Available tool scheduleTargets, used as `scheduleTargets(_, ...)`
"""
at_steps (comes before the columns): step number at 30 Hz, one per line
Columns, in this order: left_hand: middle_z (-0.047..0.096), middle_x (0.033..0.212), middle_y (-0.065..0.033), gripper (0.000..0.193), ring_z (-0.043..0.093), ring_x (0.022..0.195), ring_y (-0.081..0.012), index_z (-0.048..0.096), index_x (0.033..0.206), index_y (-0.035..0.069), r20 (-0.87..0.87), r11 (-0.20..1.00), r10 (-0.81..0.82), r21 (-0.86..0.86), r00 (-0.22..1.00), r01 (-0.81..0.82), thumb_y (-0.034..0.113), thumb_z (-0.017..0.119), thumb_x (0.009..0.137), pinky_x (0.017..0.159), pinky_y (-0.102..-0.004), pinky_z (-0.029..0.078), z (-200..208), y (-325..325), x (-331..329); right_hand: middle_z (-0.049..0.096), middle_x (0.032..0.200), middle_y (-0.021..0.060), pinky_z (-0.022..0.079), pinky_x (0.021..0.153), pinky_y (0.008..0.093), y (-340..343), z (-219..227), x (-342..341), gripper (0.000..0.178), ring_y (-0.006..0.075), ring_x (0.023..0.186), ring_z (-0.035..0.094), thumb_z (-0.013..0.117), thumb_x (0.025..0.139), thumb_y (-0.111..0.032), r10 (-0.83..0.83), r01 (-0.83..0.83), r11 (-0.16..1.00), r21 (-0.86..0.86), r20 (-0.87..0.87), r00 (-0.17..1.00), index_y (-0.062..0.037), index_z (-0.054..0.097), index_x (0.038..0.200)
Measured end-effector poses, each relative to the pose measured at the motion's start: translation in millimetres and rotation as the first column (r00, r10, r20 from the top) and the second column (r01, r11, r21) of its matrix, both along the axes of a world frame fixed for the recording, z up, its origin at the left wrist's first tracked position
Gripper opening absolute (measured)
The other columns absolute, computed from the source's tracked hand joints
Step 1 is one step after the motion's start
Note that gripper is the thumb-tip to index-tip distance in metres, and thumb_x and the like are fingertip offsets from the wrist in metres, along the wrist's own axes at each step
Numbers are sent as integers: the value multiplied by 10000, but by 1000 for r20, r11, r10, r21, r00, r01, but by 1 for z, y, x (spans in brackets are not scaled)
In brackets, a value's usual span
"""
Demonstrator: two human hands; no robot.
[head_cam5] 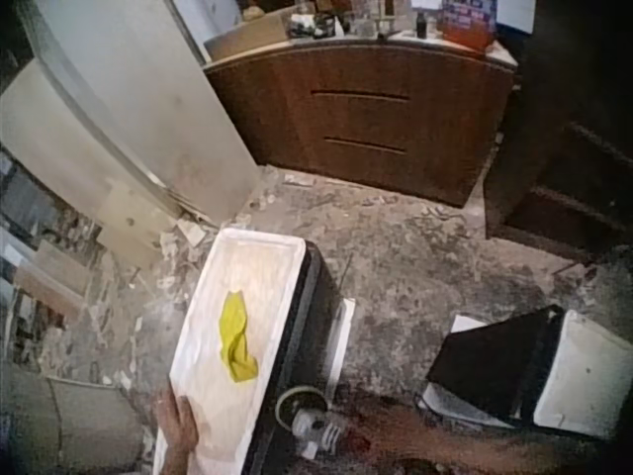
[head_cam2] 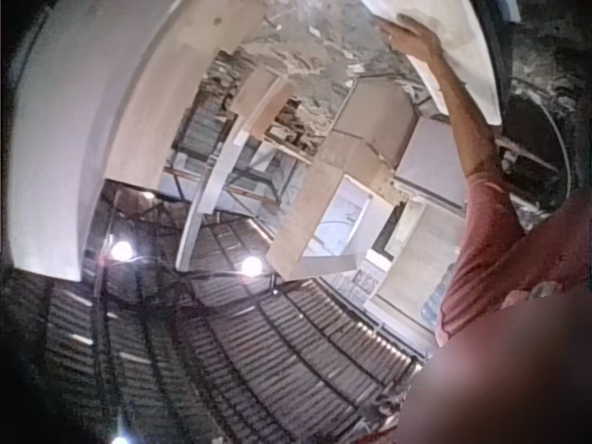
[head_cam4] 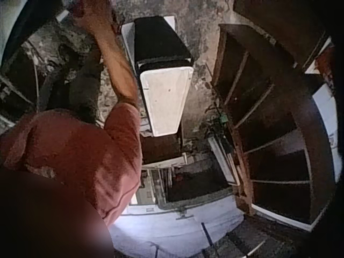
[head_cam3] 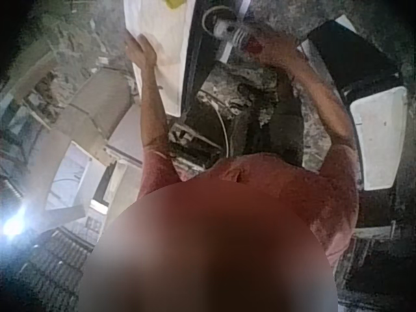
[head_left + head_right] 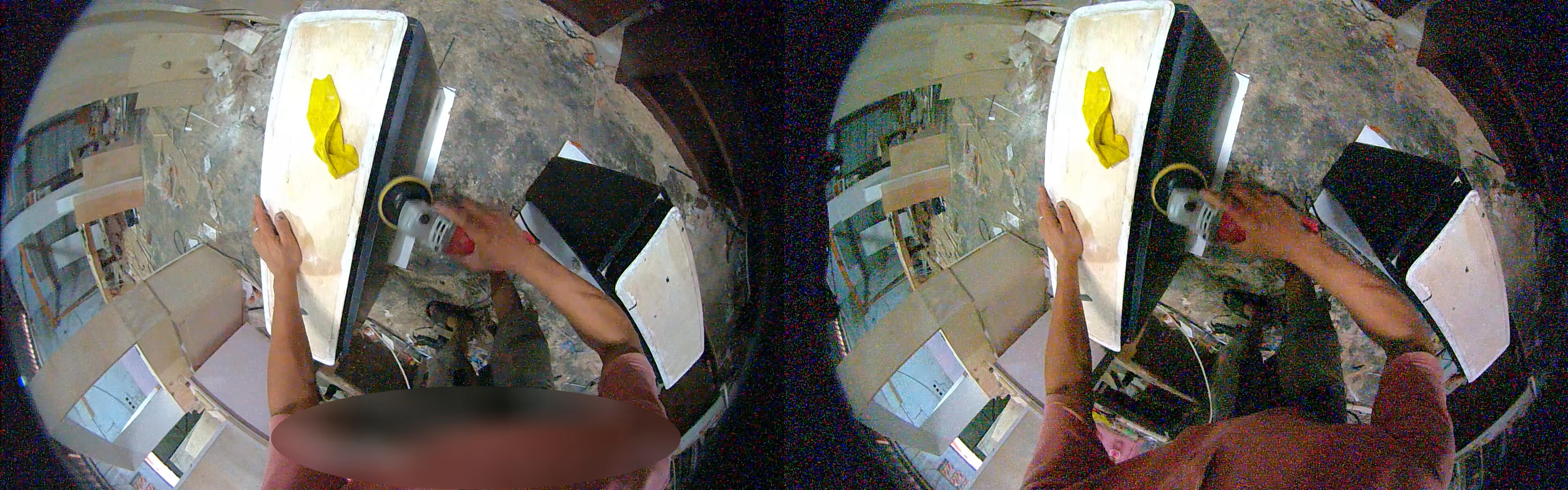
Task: The person uses a handheld orbital sander to smooth the edges and surfaces of a white rectangular furniture component. They hold the piece steady with one hand while moving the sander along the edges and top surface, occasionally repositioning the component to access different areas.
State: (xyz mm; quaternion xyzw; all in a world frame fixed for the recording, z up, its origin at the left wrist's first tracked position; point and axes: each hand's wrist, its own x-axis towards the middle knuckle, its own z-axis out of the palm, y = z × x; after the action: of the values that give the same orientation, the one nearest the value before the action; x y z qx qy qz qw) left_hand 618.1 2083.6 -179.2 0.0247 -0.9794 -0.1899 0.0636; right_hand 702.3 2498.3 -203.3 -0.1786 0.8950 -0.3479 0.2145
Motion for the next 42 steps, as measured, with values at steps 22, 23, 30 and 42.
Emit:
scheduleTargets(22,527,1448,-322,578,534,1293,-487,420,1524,-56,3,997,-11,-78,1000,11,222,486,1022,1093,-521,413,-1,-1,2,580,1385,220,545,1000,499,16,-6,-38,929,419,1232,619,828,770,-295,-220,210,963,-171,-41,975,-241,352,1566)
scheduleTargets(23,531,1442,-325,577,536,1290,-490,422,1520,-61,6,997,-4,-80,1000,4,219,488,1021,1093,-521,414,-1,-1,2,587,1385,223,546,1002,503,17,-7,-40,934,417,1244,617,823,786,-326,-269,244,941,-236,-80,960,-257,334,1578)
scheduleTargets(30,556,1396,-348,572,550,1258,-510,444,1498,-75,-35,997,-30,-76,999,27,215,500,1007,1090,-529,414,-3,-2,0,607,1354,191,540,1007,485,18,-14,-41,908,410,1215,628,821,778,-287,-357,344,914,-214,-22,934,-214,362,1558)
scheduleTargets(42,565,1370,-341,580,587,1171,-498,423,1523,-52,12,999,8,35,1000,-9,203,495,1007,986,-525,456,-3,-3,0,572,1414,208,506,1052,490,5,-4,-28,934,410,1255,598,848,730,-269,-185,197,968,-154,89,979,-172,397,1542)
